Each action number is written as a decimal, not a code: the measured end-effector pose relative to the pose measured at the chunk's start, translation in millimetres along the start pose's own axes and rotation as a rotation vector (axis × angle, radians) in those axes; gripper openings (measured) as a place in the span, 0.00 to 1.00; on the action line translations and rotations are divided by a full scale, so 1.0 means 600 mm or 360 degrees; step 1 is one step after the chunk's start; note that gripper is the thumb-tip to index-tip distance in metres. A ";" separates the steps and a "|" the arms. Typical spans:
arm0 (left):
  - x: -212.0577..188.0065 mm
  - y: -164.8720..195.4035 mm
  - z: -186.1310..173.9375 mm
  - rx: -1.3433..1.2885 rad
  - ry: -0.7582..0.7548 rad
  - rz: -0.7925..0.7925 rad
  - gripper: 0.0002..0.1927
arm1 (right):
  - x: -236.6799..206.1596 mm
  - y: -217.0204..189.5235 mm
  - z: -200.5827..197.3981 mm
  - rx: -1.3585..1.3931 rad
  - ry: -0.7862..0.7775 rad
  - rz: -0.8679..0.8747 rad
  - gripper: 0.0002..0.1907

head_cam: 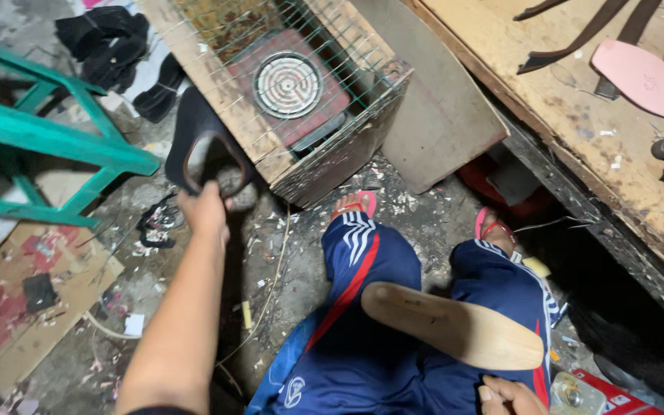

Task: The person sits on the floor of a shoe workshop and assembles a shoe. They hammer an insole onto a wooden shoe last, press and fit the insole board, pull a black fabric upper over the last, and trim excess material with red-handled scissors.

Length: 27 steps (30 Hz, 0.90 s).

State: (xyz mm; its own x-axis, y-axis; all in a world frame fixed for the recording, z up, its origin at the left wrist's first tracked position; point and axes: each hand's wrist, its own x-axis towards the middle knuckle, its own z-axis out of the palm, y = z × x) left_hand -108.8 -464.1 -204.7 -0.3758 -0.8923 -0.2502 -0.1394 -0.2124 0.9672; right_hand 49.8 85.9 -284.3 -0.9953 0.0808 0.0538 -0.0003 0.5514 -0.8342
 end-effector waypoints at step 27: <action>-0.640 0.030 -0.259 0.0053 -0.1762 -0.0082 0.43 | -0.148 -0.364 -0.232 0.1348 -0.0674 0.0201 0.29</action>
State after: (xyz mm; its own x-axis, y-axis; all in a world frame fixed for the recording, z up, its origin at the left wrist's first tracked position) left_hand 175.3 -186.9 -84.3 -0.9777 -0.0304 -0.2080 -0.1969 -0.2132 0.9569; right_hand 151.8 74.2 -30.6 -0.9452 -0.3001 -0.1285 0.2047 -0.2383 -0.9494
